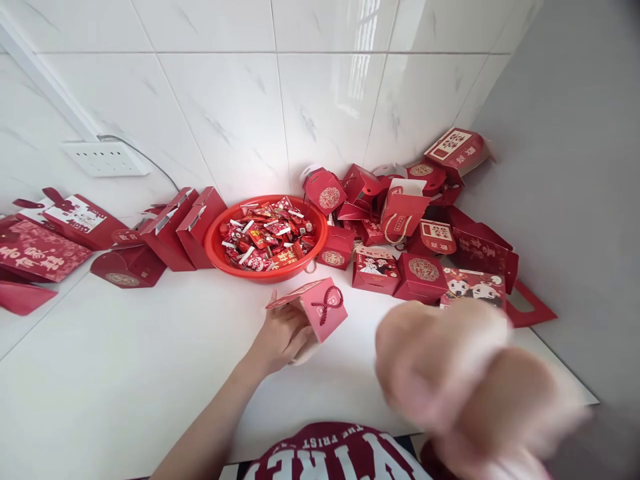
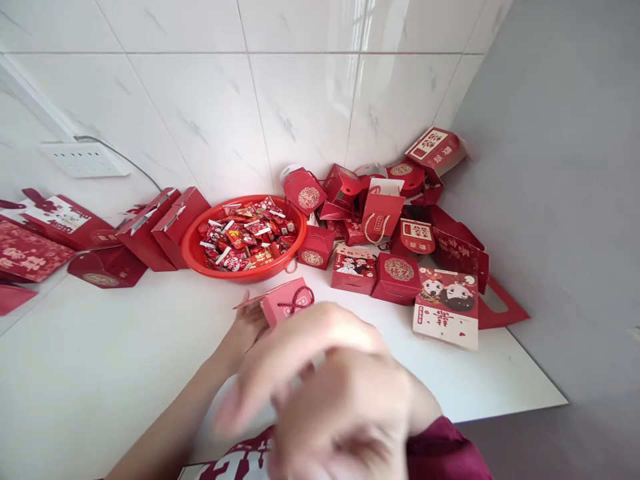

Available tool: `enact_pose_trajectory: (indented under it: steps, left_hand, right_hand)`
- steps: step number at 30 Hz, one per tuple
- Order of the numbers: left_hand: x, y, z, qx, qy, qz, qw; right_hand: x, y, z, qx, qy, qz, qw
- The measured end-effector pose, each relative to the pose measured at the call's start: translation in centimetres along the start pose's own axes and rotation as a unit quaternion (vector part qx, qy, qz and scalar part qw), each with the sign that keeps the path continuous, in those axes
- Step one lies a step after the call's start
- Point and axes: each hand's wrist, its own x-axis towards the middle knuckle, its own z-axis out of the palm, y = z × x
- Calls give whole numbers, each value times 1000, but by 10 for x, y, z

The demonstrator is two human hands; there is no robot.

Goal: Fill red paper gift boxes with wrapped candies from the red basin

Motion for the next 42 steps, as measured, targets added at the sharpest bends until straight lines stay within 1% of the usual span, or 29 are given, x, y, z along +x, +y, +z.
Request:
enact_pose_trajectory:
  steps: [1, 3, 4, 5, 6, 7, 9, 11, 13, 16, 19, 21, 23, 25, 26, 28, 29, 30, 31, 33, 35, 37, 39, 42]
  left_hand:
    - [1, 4, -8, -7, 0, -8, 1000]
    - [3, 12, -24, -23, -10, -26, 999]
    - [4, 15, -32, -28, -13, -35, 999]
    - [6, 17, -39, -29, -15, -40, 999]
    - [7, 18, -44, -23, -9, -43, 999]
    - [9, 19, -47, -14, 2, -46, 999]
    - [13, 16, -48, 7, 16, -46, 999]
    - [17, 11, -43, 11, 14, -42, 999]
    - [18, 6, -34, -3, 1, -32, 999]
    - [17, 0, -22, -25, -16, -15, 999]
    - [14, -1, -17, -28, -16, 3, 999]
    - [13, -1, -13, -20, -8, 20, 1000]
    - [12, -3, -8, -10, 11, 32, 999]
    - [11, -8, 1, -3, 42, 37, 998]
    - [11, -10, 5, -2, 58, 39, 998]
    - [10, -14, 14, -4, 88, 40, 995]
    - [9, -16, 18, -6, 100, 41, 994]
    - [9, -17, 21, -8, 109, 39, 993]
    - [8, -17, 23, -11, 116, 37, 992]
    - [7, -16, 26, -19, 128, 32, 991]
    - [6, -14, 29, -28, 138, 21, 990]
    - [4, -12, 31, -35, 148, 8, 988]
    - [2, -8, 33, -39, 153, -5, 987]
    - [0, -3, 31, -38, 132, -25, 990]
  right_hand:
    - [9, 5, 6, 47, -11, -45, 998]
    - [26, 17, 16, 148, -50, -135, 978]
    - [32, 23, 22, 174, -82, -175, 966]
    - [36, 29, 27, 173, -113, -197, 958]
    - [39, 34, 33, 147, -139, -194, 960]
    - [39, 39, 39, 114, -160, -174, 965]
    - [37, 48, 50, 79, -185, -101, 974]
    - [34, 58, 60, 81, -193, -13, 978]
    - [32, 71, 68, 86, -181, 52, 978]
    - [32, 95, 78, 99, -160, 108, 976]
    - [28, 115, 89, 135, -175, 156, 963]
    - [23, 122, 97, 152, -180, 182, 955]
    - [17, 124, 103, 129, -178, 185, 958]
    - [13, 122, 107, 32, -161, 171, 972]
    - [13, 120, 108, -31, -148, 156, 976]
    - [17, 115, 110, -140, -121, 117, 976]
    - [20, 113, 110, -170, -118, 97, 973]
    - [25, 110, 112, -183, -132, 80, 971]
    - [30, 107, 113, -186, -155, 71, 968]
    - [41, 103, 119, -180, -206, 73, 959]
    - [49, 101, 127, -172, -235, 84, 953]
    - [54, 102, 133, -159, -239, 78, 955]
    - [56, 106, 137, -130, -241, 56, 960]
    - [58, 116, 138, -64, -244, 22, 967]
